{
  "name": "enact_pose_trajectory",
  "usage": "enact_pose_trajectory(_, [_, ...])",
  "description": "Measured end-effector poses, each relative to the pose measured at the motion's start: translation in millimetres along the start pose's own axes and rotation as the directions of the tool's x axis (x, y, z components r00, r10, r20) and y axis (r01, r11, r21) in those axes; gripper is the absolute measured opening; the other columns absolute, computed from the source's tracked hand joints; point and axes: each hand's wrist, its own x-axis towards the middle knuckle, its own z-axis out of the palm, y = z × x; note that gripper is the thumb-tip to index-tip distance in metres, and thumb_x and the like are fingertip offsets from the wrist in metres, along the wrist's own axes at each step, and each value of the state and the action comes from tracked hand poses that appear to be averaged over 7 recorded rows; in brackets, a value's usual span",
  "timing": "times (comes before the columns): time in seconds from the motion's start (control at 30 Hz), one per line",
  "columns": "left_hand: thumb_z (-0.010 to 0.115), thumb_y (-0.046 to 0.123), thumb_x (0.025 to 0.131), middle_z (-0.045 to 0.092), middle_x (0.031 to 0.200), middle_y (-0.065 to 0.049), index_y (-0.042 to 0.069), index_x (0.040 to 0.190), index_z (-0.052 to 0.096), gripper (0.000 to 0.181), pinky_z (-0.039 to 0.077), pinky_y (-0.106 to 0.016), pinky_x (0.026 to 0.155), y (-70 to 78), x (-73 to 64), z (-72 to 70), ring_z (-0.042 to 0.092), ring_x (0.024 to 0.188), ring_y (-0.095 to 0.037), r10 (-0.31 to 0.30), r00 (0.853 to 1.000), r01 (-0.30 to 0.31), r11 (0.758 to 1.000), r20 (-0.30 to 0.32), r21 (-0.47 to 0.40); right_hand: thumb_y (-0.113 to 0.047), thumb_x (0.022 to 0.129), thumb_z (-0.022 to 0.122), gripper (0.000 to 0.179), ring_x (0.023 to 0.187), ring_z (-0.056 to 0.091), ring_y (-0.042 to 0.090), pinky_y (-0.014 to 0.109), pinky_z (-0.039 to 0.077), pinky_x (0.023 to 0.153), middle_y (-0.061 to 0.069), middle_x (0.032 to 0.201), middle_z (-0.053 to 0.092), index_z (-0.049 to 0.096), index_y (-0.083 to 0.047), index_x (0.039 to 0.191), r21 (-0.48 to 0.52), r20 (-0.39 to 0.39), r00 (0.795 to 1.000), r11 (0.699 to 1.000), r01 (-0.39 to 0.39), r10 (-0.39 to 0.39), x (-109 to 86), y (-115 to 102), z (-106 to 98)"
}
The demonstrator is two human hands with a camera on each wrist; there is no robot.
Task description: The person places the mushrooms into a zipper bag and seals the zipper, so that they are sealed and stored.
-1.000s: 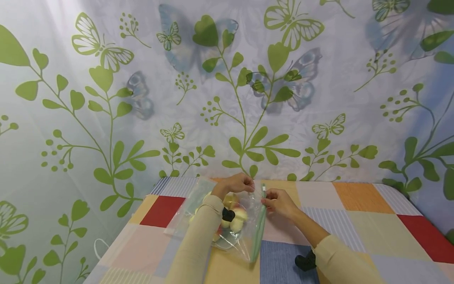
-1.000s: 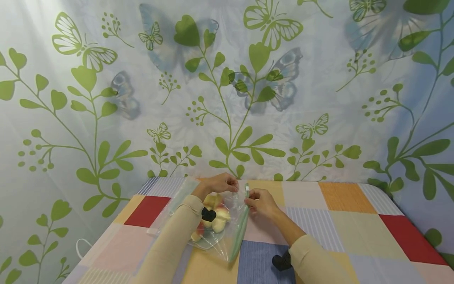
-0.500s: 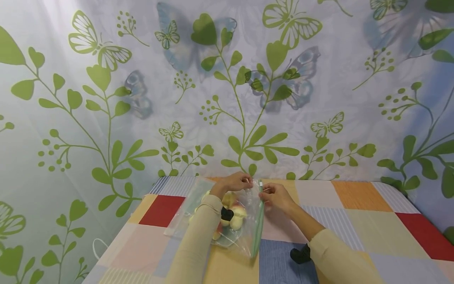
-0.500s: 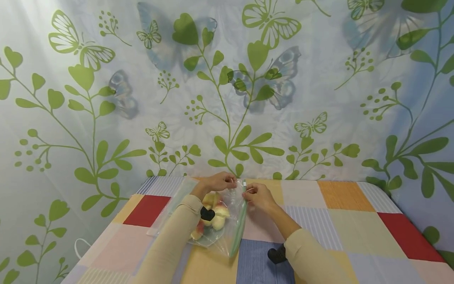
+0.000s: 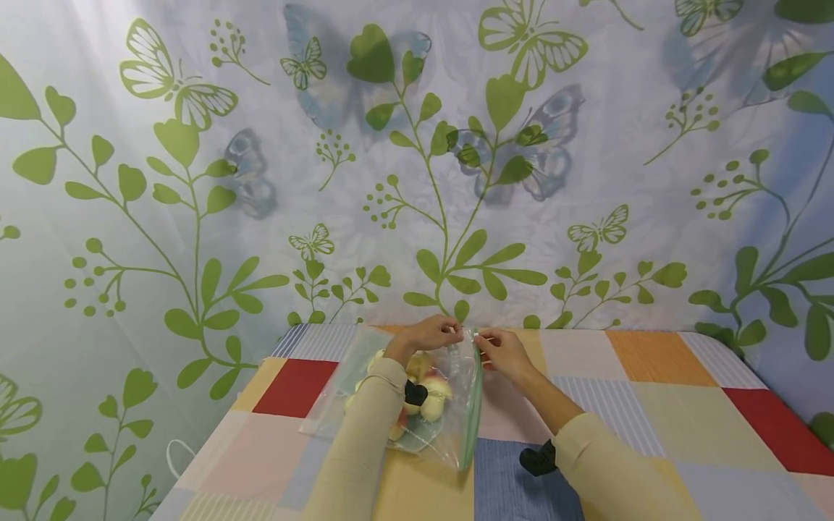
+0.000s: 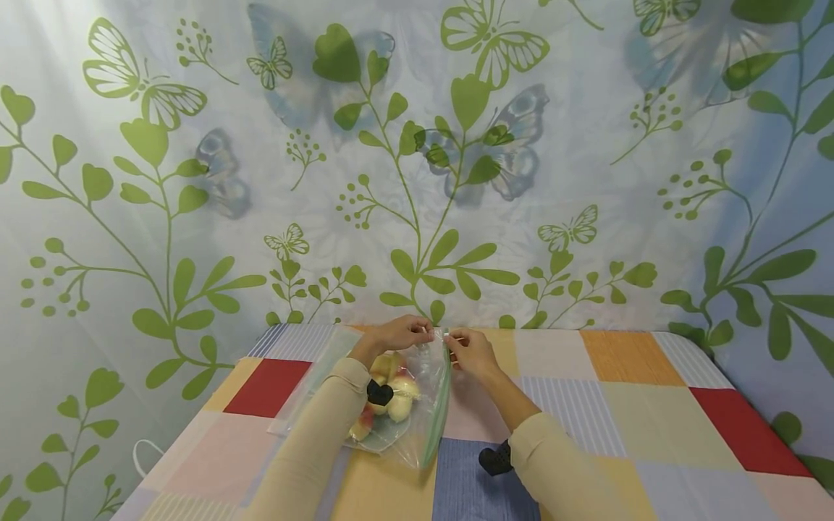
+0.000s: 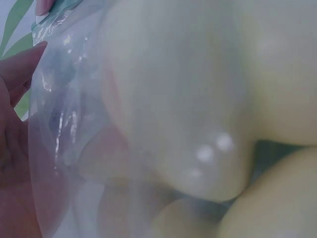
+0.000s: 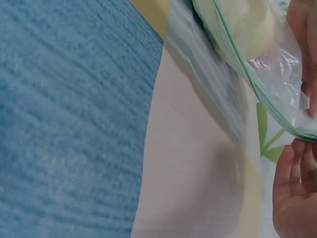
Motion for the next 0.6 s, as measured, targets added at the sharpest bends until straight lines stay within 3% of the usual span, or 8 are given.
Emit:
enact_pose_trajectory(0.33, [0.053, 0.018, 0.11, 0.066, 0.107, -0.007, 0.004, 0.113, 0.067, 0.02, 0.05, -0.032, 0.082, 0.2, 0.6, -0.8, 0.061, 0.091, -0.017, -0.017, 1.0, 0.017, 0.999, 0.002, -0.03, -0.022, 0.106, 0.063, 0.028, 0.083, 0.069, 0.021, 0.032, 0.058, 0.07, 0.014, 0.101, 0.07, 0.067, 0.002, 0.121, -0.009, -0.011, 1.0, 1.0, -0.005, 0.005, -0.9, -2.0, 1.5])
enact_pose_trajectory(0.6, [0.05, 0.019, 0.111, 0.061, 0.11, -0.005, 0.007, 0.109, 0.063, 0.017, 0.045, -0.031, 0.078, -1.7, 2.5, 2.1, 0.055, 0.088, -0.017, -0.008, 1.0, 0.008, 1.0, -0.003, 0.009, -0.021, 0.106, 0.062, 0.027, 0.083, 0.07, 0.021, 0.031, 0.058, 0.068, 0.013, 0.099, 0.07, 0.067, 0.002, 0.119, -0.031, -0.015, 1.0, 0.999, 0.007, -0.008, -0.8, -2.1, 3.2])
